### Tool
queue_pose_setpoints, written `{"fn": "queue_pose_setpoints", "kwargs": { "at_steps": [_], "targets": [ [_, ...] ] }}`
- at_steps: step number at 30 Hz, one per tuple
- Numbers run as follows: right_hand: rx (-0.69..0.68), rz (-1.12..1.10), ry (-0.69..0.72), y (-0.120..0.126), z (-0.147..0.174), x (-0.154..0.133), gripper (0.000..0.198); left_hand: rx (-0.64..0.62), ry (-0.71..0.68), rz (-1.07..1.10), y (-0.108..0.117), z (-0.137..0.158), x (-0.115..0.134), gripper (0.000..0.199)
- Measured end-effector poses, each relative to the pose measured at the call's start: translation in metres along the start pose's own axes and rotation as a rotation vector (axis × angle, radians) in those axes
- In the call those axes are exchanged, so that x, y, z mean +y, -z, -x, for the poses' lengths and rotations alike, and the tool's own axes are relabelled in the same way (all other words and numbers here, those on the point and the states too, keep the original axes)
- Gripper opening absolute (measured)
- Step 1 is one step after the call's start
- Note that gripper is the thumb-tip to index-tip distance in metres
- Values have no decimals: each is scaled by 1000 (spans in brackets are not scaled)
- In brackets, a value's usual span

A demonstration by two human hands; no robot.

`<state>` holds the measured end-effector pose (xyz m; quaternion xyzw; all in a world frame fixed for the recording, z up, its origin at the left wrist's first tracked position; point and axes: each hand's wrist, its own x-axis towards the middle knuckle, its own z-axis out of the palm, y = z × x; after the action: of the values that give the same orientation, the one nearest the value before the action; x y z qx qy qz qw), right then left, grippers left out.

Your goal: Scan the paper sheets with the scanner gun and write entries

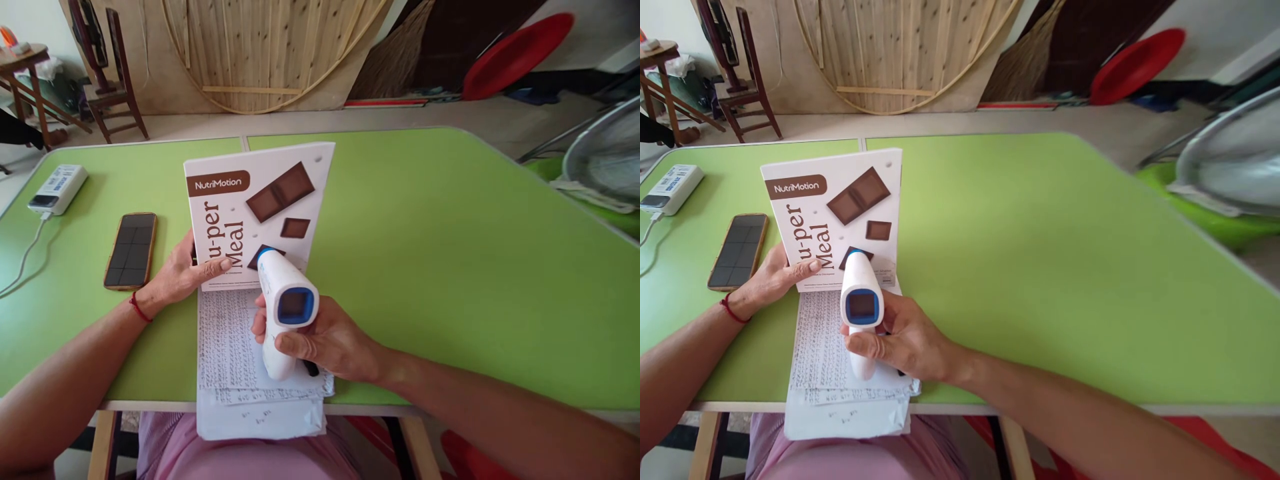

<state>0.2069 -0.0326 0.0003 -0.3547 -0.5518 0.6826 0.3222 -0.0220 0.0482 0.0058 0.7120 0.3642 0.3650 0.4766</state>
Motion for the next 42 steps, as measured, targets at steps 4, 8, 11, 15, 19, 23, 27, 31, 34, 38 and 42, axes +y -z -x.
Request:
{"fn": "queue_pose_setpoints", "kwargs": {
  "at_steps": [4, 8, 11, 15, 19, 23, 27, 31, 34, 38, 42],
  "targets": [
    [5, 43, 4, 0, 1, -2, 39, -13, 1, 28, 0, -1, -2, 46],
    [2, 48, -3, 0, 2, -2, 40, -14, 6, 42, 0, -1, -3, 47],
    [2, 35, 2, 1, 2, -1, 40, -3, 0, 41, -1, -1, -2, 46],
    [1, 30, 0, 1, 2, 1, 40, -5, 1, 48, -1, -1, -1, 45],
    [-3, 22, -1, 1, 1, 0, 40, -7, 5, 49, -1, -1, -2, 44],
    [-5, 1, -13, 2, 1, -2, 40, -15, 12, 48, -2, -1, -1, 42],
    [3, 27, 4, 3, 2, -2, 41, -5, 62, -42, 1, 1, 4, 47],
    [-5, 31, -9, 3, 1, -2, 41, 24, 109, -203, 6, 2, 9, 54],
    [-14, 26, -10, 4, 1, -3, 42, 41, 126, -226, 7, 2, 9, 57],
    [-4, 109, 25, 7, 2, -10, 38, 55, 128, -148, 5, 1, 7, 57],
    [55, 269, 92, 15, 8, -22, 31, 99, 96, -58, 3, 0, 4, 54]
  ]
}}
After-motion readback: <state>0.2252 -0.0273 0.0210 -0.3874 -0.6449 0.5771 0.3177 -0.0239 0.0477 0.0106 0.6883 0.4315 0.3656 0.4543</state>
